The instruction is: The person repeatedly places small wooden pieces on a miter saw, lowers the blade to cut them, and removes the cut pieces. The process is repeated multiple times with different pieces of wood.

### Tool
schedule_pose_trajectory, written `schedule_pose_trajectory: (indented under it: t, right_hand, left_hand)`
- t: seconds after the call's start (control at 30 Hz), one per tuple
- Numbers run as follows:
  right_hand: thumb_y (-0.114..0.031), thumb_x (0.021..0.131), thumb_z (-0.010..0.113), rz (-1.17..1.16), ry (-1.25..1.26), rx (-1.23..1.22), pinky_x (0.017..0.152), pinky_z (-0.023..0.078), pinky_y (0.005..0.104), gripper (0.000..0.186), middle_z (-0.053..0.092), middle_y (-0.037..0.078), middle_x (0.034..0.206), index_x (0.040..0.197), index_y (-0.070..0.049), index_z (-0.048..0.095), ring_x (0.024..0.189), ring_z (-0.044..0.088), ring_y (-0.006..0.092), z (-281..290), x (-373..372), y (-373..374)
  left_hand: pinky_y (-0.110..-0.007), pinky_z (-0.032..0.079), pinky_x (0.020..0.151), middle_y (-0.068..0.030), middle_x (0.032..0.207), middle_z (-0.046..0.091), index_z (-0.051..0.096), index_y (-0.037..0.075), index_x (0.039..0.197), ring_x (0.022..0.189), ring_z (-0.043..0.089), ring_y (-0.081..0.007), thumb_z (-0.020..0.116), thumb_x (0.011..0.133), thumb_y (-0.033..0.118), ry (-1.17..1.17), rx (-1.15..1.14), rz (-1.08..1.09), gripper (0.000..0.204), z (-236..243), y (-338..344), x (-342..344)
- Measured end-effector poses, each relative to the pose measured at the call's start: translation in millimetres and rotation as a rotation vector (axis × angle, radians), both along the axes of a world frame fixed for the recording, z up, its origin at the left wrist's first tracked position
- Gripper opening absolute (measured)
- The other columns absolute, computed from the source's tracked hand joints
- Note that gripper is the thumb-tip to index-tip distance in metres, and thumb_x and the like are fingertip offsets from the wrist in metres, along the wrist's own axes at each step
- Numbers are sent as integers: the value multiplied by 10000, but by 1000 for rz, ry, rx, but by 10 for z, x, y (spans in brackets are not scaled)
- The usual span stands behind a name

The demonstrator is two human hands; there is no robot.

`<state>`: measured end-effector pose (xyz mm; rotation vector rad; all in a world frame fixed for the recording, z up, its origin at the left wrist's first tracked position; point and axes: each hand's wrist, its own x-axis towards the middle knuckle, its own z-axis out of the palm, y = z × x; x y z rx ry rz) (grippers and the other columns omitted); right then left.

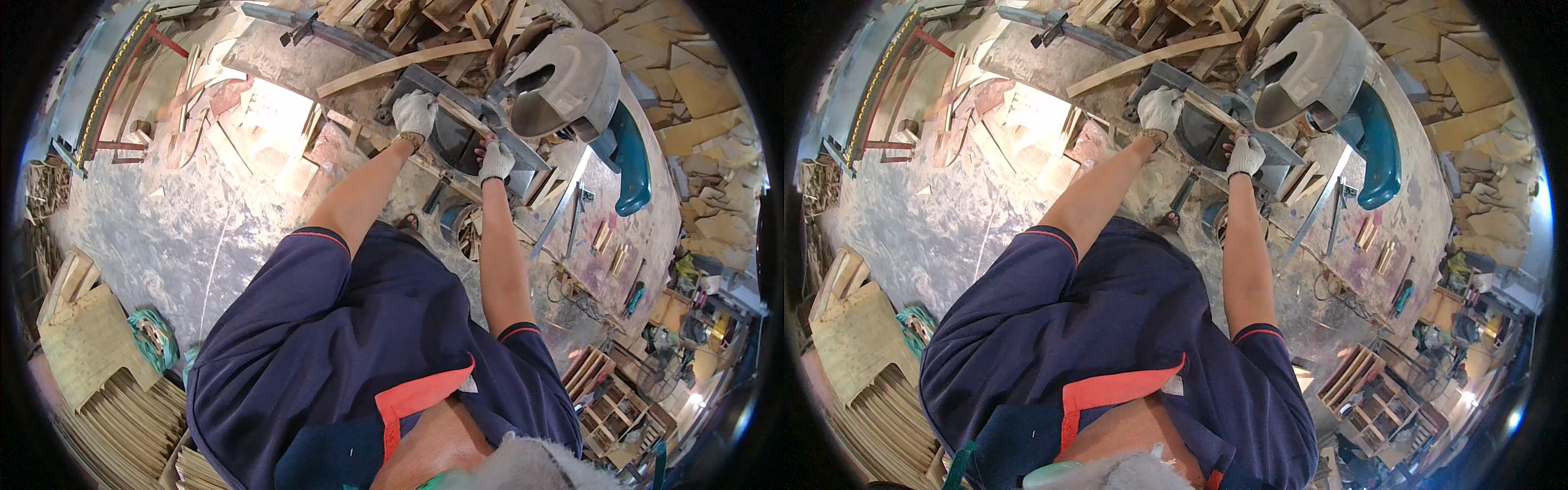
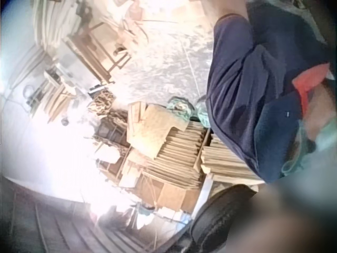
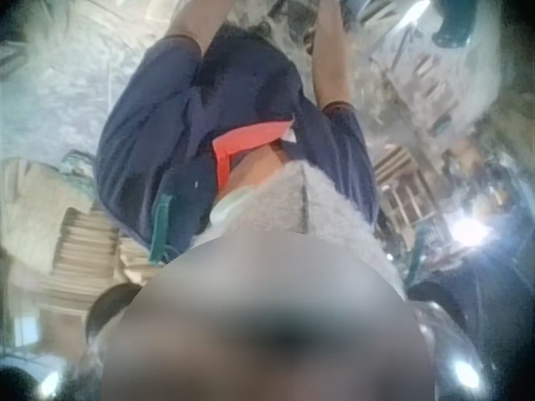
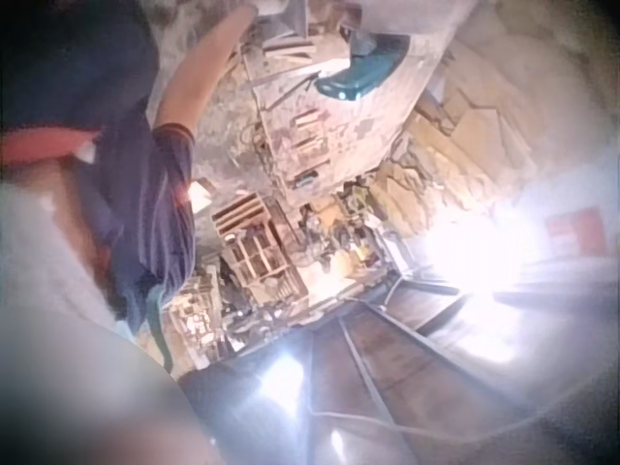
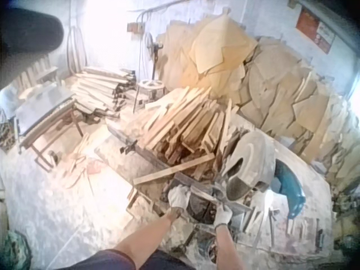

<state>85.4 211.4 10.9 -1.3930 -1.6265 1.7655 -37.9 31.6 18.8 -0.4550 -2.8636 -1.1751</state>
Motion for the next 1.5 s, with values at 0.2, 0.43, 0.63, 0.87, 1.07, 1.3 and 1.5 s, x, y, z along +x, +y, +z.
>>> schedule_pose_trajectory:
  t: [0.2, 0.43, 0.63, 0.87, 1.07, 1.3, 1.5]
  right_hand:
    - [-179, 971, 694, -8, -49, 21, 403, 437, 263, 239, 739, 74, 860, 1172, -56, 731, 547, 646, 130, 9, -17, -2]
    - [-171, 975, 690, 22, -28, 10, 411, 436, 262, 234, 734, 68, 853, 1178, -62, 732, 548, 642, 130, 49, -3, -13]
    - [-181, 967, 705, 27, -17, 10, 408, 435, 253, 248, 730, 65, 845, 1182, -61, 732, 548, 647, 129, 7, 1, 10]
    - [-180, 956, 710, -7, -4, 64, 390, 428, 260, 238, 726, 70, 824, 1148, -43, 741, 522, 646, 137, -3, -28, -44]
    - [-194, 943, 722, -36, -40, 81, 381, 423, 269, 245, 721, 94, 792, 1085, 5, 740, 493, 645, 148, 95, -49, -111]
    - [-179, 969, 693, -39, -112, 119, 405, 461, 305, 243, 729, 112, 807, 1026, 55, 731, 490, 662, 185, 188, -82, -164]
    - [-182, 972, 689, -61, -61, 103, 438, 489, 337, 250, 717, 117, 776, 981, 64, 731, 488, 645, 176, 165, -83, -170]
  left_hand:
    - [-455, 519, 783, -103, 895, 703, 783, 101, 914, 864, 667, -339, 729, 839, 256, 115, 32, 38, 181, -7, -5, 10]
    - [-449, 520, 793, -107, 886, 697, 780, 97, 910, 877, 667, -343, 729, 839, 272, 74, 34, 49, 196, -7, -1, 6]
    - [-457, 513, 819, -112, 902, 699, 775, 92, 910, 916, 664, -342, 714, 849, 273, 79, 1, 39, 200, 8, 3, 2]
    - [-440, 483, 891, -79, 990, 701, 760, 126, 952, 1007, 649, -306, 716, 879, 287, -6, 0, 25, 182, 44, -4, -6]
    - [-452, 498, 872, -99, 998, 689, 740, 115, 947, 1002, 653, -321, 753, 847, 289, 7, -22, 19, 201, 45, -15, -24]
    - [-535, 434, 979, -106, 1142, 653, 691, 125, 1076, 1161, 584, -350, 803, 789, 367, 300, -103, -9, 392, 99, -133, -124]
    - [-541, 372, 1089, -118, 1365, 559, 603, 152, 1330, 1324, 483, -354, 811, 772, 368, 550, -225, -350, 634, 312, -51, -228]
